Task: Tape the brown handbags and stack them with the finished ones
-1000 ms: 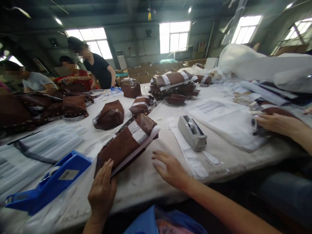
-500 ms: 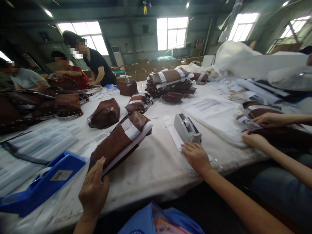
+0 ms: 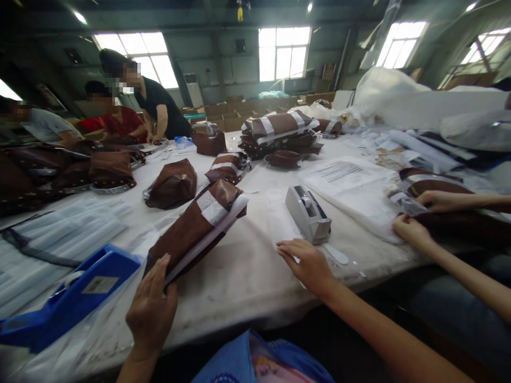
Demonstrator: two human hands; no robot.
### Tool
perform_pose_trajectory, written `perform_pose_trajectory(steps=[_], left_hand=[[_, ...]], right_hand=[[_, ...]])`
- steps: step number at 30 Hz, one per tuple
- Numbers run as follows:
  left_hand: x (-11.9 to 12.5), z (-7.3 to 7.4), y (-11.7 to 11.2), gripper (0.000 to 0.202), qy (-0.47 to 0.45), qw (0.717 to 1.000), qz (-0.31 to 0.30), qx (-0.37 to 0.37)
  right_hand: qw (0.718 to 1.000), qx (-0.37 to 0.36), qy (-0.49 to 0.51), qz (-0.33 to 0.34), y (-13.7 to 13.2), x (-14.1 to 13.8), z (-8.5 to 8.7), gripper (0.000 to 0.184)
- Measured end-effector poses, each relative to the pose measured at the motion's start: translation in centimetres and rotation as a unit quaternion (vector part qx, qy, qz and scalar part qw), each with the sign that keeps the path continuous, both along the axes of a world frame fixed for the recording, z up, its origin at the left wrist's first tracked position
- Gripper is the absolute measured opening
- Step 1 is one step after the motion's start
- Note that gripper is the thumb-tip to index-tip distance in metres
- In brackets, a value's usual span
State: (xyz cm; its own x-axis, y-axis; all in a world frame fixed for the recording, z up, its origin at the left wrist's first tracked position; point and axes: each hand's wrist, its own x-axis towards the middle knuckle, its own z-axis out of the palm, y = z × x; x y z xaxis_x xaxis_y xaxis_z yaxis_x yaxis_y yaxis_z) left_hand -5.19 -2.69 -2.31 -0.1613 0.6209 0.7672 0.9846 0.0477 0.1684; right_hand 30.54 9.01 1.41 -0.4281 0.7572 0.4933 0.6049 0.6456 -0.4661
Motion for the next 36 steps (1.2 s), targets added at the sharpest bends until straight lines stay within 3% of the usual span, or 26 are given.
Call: perform_pose_trajectory(steps=[3,5,7,10,13,15,18,22,25,28,32,34,36], left_hand=[[0.0,0.0,0.1,0.075,-0.005,1.0,-0.001,0.0],[0.0,0.0,0.0,0.075,-0.004,1.0,0.0,-0.001],[0.0,-0.1,-0.1,0.075,-0.005,1.0,0.003,-0.004],[0.0,0.3,0.0,0.072,-0.012,1.0,0.012,0.0],[-0.3,1.1,0.2,0.065,-0.035,0.998,0.042,0.02],[-0.8,1.8,0.3,0.059,-0.058,0.995,0.073,0.034],[-1.7,2.6,0.4,0.058,-0.098,0.988,0.101,0.058],[-2.4,3.3,0.6,0.056,-0.09,0.986,0.089,0.111],[-2.0,3.7,1.0,0.055,-0.04,0.989,0.059,0.133],[-1.0,3.8,1.4,0.058,0.013,0.99,0.017,0.139],[1.2,2.3,1.8,0.054,0.054,0.992,-0.039,0.103],[2.5,1.0,1.7,0.051,0.063,0.993,-0.066,0.071],[3.8,-0.3,1.6,0.044,0.073,0.992,-0.09,0.045]], right_hand=[[0.984,-0.131,0.02,0.12,-1.6,-1.5,1.1,0.017],[0.971,-0.177,0.005,0.158,-1.6,-2.1,1.2,0.02],[0.984,-0.136,-0.018,0.114,-0.4,-2.7,0.5,0.031],[0.995,-0.035,-0.095,0.017,2.9,-4.0,-2.1,0.054],[0.98,-0.039,-0.194,-0.017,5.4,-6.2,-5.0,0.077],[0.972,-0.059,-0.227,0.007,5.7,-8.1,-6.3,0.082],[0.967,-0.054,-0.221,0.119,4.4,-11.1,-6.9,0.084],[0.937,-0.063,-0.208,0.272,3.5,-15.4,-6.1,0.09],[0.927,-0.055,-0.193,0.317,4.8,-18.6,-5.6,0.085],[0.927,-0.021,-0.154,0.341,5.5,-19.9,-5.2,0.069],[0.913,0.082,-0.021,0.399,2.8,-16.8,-2.9,0.039],[0.885,0.118,0.012,0.45,1.2,-14.3,-0.9,0.035],[0.88,0.155,0.022,0.449,1.0,-12.5,1.0,0.032]])
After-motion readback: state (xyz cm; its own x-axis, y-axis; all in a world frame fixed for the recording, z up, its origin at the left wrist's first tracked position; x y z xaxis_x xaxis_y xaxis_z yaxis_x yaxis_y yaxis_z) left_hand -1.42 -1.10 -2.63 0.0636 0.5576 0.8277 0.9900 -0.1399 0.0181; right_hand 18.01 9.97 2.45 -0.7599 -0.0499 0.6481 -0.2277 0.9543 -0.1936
